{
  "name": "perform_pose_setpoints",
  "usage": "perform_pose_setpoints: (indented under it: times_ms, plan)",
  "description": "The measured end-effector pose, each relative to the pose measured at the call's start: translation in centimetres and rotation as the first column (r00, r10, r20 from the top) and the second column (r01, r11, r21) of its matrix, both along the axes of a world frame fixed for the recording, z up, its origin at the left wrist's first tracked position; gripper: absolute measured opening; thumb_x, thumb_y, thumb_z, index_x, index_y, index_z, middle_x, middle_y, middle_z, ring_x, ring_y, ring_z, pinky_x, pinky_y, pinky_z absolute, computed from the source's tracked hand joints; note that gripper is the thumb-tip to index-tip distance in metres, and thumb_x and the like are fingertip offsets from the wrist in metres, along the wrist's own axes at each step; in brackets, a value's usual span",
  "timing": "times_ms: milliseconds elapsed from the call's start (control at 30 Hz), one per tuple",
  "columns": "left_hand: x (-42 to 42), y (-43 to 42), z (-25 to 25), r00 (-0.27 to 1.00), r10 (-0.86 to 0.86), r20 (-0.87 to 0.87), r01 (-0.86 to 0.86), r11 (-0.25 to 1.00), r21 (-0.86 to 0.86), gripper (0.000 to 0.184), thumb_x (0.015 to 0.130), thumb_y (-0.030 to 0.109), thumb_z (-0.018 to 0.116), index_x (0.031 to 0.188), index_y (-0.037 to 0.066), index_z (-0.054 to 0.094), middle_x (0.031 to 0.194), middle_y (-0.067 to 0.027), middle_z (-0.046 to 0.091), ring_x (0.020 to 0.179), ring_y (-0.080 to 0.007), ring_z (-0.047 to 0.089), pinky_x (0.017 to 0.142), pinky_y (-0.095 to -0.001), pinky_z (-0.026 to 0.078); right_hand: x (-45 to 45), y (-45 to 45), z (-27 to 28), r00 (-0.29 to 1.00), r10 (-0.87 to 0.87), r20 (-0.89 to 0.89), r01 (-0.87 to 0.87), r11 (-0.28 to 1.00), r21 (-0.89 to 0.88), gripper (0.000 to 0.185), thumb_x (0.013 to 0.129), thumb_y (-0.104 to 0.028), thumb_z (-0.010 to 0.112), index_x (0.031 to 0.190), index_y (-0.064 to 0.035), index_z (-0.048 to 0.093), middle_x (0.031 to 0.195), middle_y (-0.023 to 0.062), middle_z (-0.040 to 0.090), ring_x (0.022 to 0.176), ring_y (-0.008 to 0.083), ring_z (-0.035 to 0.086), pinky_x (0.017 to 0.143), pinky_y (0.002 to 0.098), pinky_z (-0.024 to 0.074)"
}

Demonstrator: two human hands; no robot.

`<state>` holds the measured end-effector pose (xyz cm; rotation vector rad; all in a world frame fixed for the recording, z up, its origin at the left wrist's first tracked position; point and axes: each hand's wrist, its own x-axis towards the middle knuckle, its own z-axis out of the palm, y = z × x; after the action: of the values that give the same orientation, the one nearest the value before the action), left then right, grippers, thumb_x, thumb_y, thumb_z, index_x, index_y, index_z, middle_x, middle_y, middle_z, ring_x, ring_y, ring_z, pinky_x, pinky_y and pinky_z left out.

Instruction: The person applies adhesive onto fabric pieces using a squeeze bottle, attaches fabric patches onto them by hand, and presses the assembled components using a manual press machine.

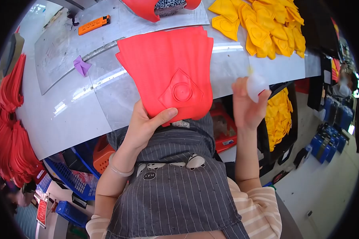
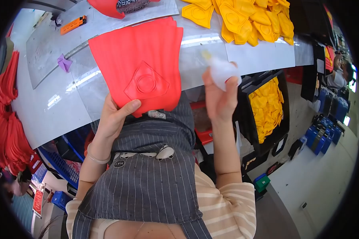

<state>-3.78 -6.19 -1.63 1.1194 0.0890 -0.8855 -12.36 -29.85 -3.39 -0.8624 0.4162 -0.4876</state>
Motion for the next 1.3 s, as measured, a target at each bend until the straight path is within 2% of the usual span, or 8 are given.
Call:
perform_pose_setpoints:
  times_ms: [33, 233, 567, 767, 967, 1100, 1167, 1300]
  plan:
    - [0.0, 0.1, -0.1, 1.000, 0.007, -0.006, -0.007, 1.000, 0.001, 0.040, 0.082, 0.007, 0.071, 0.117, -0.002, 0.054, 0.107, -0.0079, 0.064, 0.094, -0.0133, 0.061, 0.083, -0.0281, 0.049, -0.3, 1.0, -0.2, 1.000, -0.019, -0.001, 0.019, 0.996, 0.087, 0.052, 0.088, -0.052, 0.057, 0.109, -0.0045, 0.051, 0.084, 0.0049, 0.050, 0.081, 0.0185, 0.044, 0.079, 0.0319, 0.0340]
    - [-0.1, -0.1, -0.2, 1.000, 0.025, 0.015, -0.025, 1.000, 0.004, 0.040, 0.082, 0.008, 0.072, 0.117, -0.002, 0.055, 0.108, -0.0084, 0.064, 0.095, -0.0135, 0.061, 0.085, -0.0289, 0.049, -1.1, 2.7, 0.3, 0.974, 0.088, -0.210, -0.187, 0.836, -0.516, 0.049, 0.080, -0.039, 0.071, 0.103, -0.0006, 0.051, 0.087, 0.0059, 0.056, 0.078, 0.0108, 0.053, 0.069, 0.0234, 0.0416]
    - [-0.1, -0.1, -0.2, 1.000, 0.011, 0.015, -0.011, 1.000, 0.007, 0.037, 0.082, 0.008, 0.072, 0.114, -0.002, 0.057, 0.106, -0.0076, 0.065, 0.092, -0.0117, 0.061, 0.083, -0.0278, 0.049, -0.4, 2.2, 1.1, 0.966, 0.215, -0.140, -0.248, 0.643, -0.724, 0.036, 0.073, -0.017, 0.078, 0.096, 0.0003, 0.055, 0.086, 0.0077, 0.059, 0.075, 0.0101, 0.053, 0.065, 0.0226, 0.0417]
    - [-0.1, -0.2, -0.3, 0.999, -0.011, 0.044, 0.010, 1.000, 0.029, 0.034, 0.082, 0.007, 0.072, 0.111, -0.002, 0.058, 0.103, -0.0072, 0.066, 0.089, -0.0112, 0.062, 0.081, -0.0271, 0.050, -0.7, 1.9, 1.5, 0.968, 0.128, -0.217, -0.241, 0.724, -0.646, 0.029, 0.074, -0.014, 0.072, 0.093, 0.0009, 0.055, 0.082, 0.0065, 0.057, 0.072, 0.0100, 0.051, 0.066, 0.0231, 0.0403]
    - [-0.3, -0.4, -0.1, 0.995, -0.024, 0.095, 0.018, 0.998, 0.055, 0.032, 0.082, 0.006, 0.072, 0.110, -0.003, 0.059, 0.102, -0.0072, 0.066, 0.088, -0.0110, 0.062, 0.079, -0.0264, 0.050, -1.3, -1.7, 0.8, 0.955, 0.157, -0.253, -0.253, 0.877, -0.408, 0.045, 0.076, -0.038, 0.071, 0.093, -0.0051, 0.045, 0.087, 0.0113, 0.057, 0.083, 0.0180, 0.056, 0.080, 0.0295, 0.0420]
    - [-0.2, -0.5, 0.1, 0.997, -0.020, 0.077, 0.016, 0.999, 0.052, 0.033, 0.081, 0.007, 0.072, 0.110, -0.003, 0.059, 0.102, -0.0070, 0.066, 0.088, -0.0111, 0.061, 0.079, -0.0264, 0.050, -2.1, -6.4, 1.1, 0.948, -0.021, -0.317, -0.179, 0.788, -0.589, 0.030, 0.087, -0.014, 0.062, 0.110, -0.0025, 0.047, 0.116, 0.0225, 0.060, 0.105, 0.0216, 0.059, 0.089, 0.0287, 0.0450]
    - [-0.1, -0.4, 0.1, 0.998, -0.027, 0.064, 0.023, 0.998, 0.050, 0.033, 0.082, 0.007, 0.072, 0.111, -0.002, 0.058, 0.102, -0.0068, 0.065, 0.089, -0.0111, 0.061, 0.079, -0.0265, 0.050, -1.5, -8.4, 1.4, 0.923, -0.216, -0.318, -0.072, 0.716, -0.694, 0.027, 0.088, -0.003, 0.056, 0.113, -0.0006, 0.045, 0.120, 0.0236, 0.058, 0.100, 0.0166, 0.061, 0.078, 0.0224, 0.0493]
    - [0.1, -0.3, -0.1, 0.999, -0.039, 0.037, 0.038, 0.999, 0.023, 0.036, 0.082, 0.009, 0.071, 0.114, -0.001, 0.056, 0.104, -0.0063, 0.065, 0.092, -0.0111, 0.060, 0.081, -0.0269, 0.049, -1.2, -13.1, -1.4, 0.858, -0.490, -0.155, 0.149, 0.527, -0.837, 0.037, 0.089, -0.002, 0.060, 0.120, 0.0010, 0.040, 0.124, 0.0229, 0.057, 0.108, 0.0199, 0.058, 0.093, 0.0299, 0.0465]
